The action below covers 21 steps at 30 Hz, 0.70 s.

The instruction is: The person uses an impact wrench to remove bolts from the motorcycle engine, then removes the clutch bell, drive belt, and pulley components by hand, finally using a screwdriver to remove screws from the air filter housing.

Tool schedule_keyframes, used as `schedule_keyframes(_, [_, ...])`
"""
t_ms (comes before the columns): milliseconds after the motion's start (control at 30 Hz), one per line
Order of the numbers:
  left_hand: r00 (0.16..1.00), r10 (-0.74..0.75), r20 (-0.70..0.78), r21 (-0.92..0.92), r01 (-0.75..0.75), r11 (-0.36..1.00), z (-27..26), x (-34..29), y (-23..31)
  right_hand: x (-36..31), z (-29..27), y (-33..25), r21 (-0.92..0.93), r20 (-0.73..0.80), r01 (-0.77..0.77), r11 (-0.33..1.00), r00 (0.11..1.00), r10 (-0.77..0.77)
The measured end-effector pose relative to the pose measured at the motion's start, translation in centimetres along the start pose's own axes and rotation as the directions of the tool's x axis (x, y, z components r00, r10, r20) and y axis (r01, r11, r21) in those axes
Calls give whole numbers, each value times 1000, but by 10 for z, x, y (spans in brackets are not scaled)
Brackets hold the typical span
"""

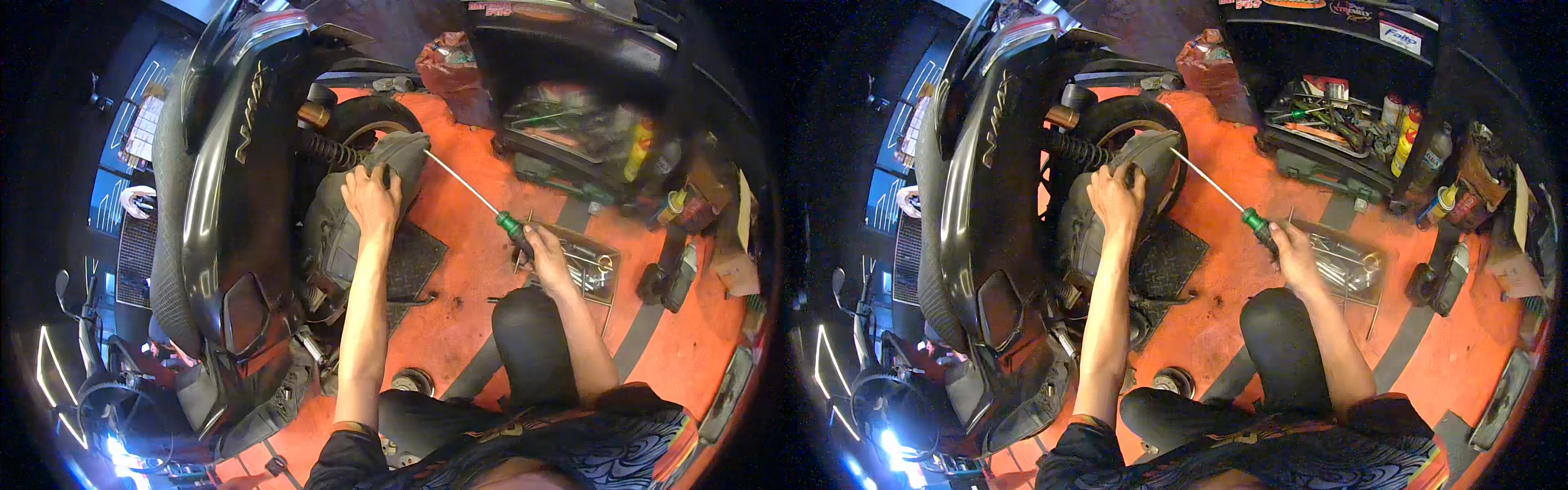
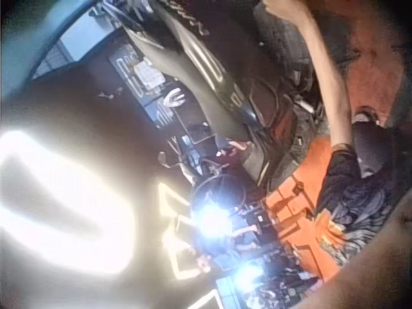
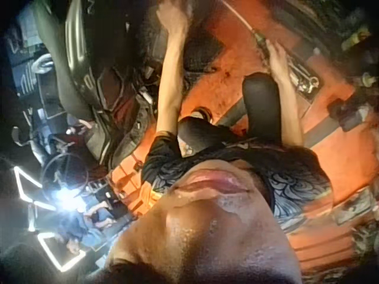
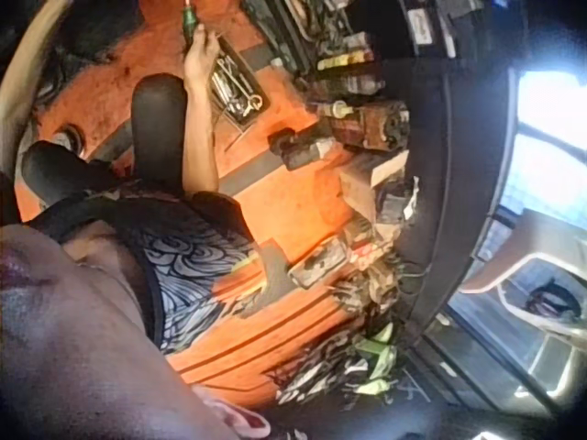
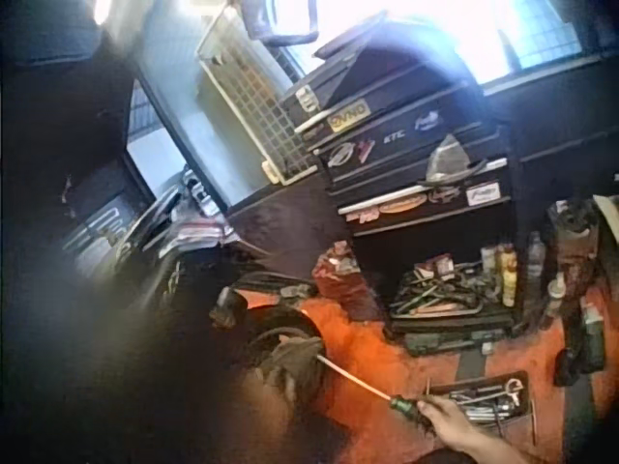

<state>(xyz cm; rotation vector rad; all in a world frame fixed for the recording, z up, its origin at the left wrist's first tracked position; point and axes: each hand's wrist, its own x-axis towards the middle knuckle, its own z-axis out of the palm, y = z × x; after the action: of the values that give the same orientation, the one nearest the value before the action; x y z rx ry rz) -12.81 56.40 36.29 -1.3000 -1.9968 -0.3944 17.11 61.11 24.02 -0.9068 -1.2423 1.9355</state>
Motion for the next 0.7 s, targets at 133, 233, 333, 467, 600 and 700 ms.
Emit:
schedule_keyframes(133, [997, -17, 71, 168, 5, 986, 3, 6, 12, 29, -5, 7, -114, -123, -55, 992, 992, 41])
schedule_keyframes(233, [986, -67, 153, 302, 18, 953, 5, 8, 21, 44, -6, 7, -262, -146, 55, 964, 985, -96])
schedule_keyframes(333, [989, -74, 129, 381, 20, 925, 7, 9, 27, 54, -6, 7, -274, -116, 62, 960, 989, -97])
schedule_keyframes(467, [990, -26, 141, 305, -19, 952, 3, 9, 24, 64, -3, 10, -263, -64, 108, 959, 990, -129])
schedule_keyframes(600, [986, -2, 167, 238, -39, 971, 1, 9, 18, 68, 0, 15, -248, -57, 131, 960, 987, -149])
schedule_keyframes(700, [985, -32, 172, 208, -4, 978, 2, 9, 20, 67, 1, 16, -220, -56, 110, 969, 991, -125])
